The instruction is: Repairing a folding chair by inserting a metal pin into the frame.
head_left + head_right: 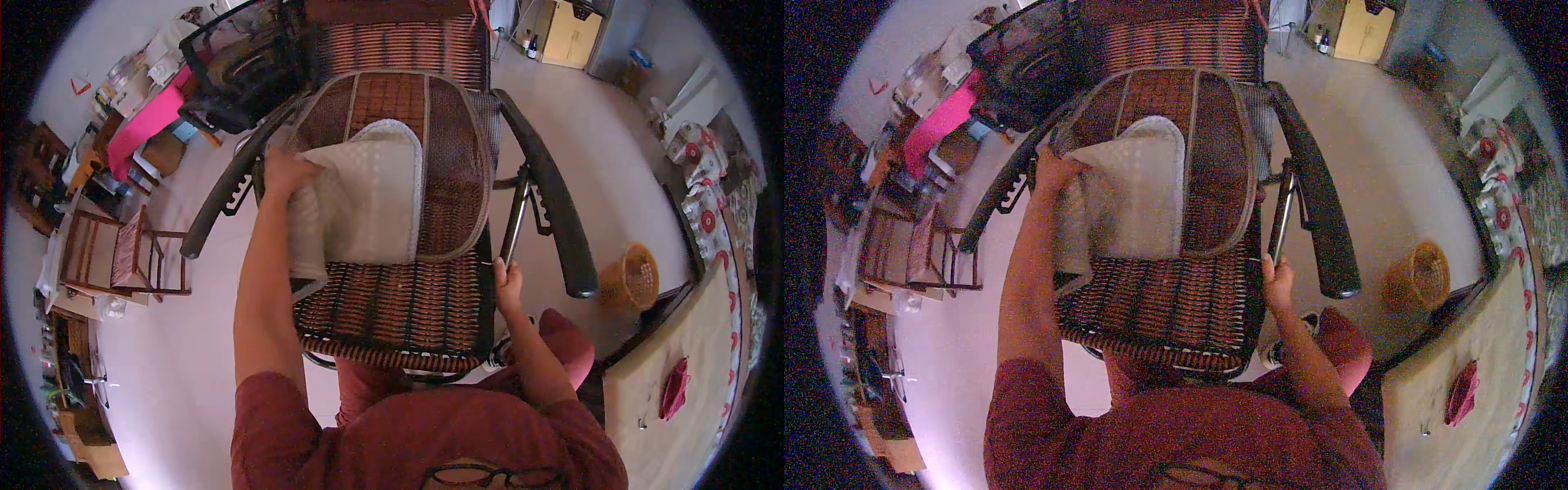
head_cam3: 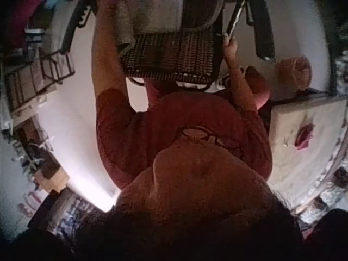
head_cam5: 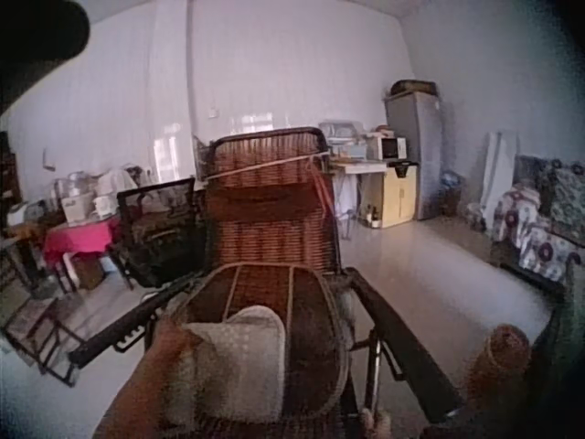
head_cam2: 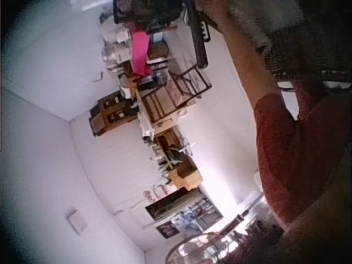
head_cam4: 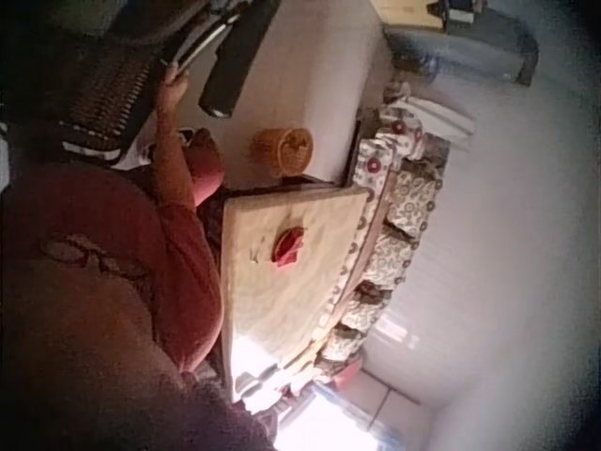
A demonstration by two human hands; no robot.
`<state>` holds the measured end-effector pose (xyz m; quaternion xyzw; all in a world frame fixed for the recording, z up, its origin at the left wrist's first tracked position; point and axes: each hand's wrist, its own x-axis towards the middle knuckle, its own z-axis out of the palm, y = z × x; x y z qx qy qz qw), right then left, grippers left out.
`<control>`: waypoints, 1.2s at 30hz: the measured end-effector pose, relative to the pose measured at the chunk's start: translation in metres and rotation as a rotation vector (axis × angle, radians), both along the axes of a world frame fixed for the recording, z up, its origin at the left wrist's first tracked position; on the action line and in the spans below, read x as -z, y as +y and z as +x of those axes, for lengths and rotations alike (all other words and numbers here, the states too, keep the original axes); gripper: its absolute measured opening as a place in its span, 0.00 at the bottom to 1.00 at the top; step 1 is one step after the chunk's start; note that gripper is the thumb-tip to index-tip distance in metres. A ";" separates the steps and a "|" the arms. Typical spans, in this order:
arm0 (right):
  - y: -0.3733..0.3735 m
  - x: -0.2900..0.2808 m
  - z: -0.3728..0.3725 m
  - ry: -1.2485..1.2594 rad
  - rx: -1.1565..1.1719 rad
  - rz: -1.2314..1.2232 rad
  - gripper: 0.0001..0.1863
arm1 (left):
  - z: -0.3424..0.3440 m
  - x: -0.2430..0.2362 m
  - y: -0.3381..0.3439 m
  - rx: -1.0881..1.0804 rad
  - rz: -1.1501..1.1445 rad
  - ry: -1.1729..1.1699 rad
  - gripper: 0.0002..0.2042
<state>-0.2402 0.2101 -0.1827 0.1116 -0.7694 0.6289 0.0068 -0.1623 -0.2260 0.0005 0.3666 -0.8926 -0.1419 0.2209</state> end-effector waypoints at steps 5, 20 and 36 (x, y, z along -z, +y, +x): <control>0.003 0.004 -0.003 -0.004 -0.066 0.068 0.15 | 0.022 -0.009 0.006 0.115 0.609 0.105 0.36; 0.002 0.024 -0.018 -0.054 -0.079 0.076 0.18 | 0.114 -0.091 0.107 0.343 0.182 0.494 0.19; 0.001 0.001 -0.007 -0.064 -0.054 0.118 0.23 | 0.509 -0.185 -0.038 -0.340 0.398 1.064 0.23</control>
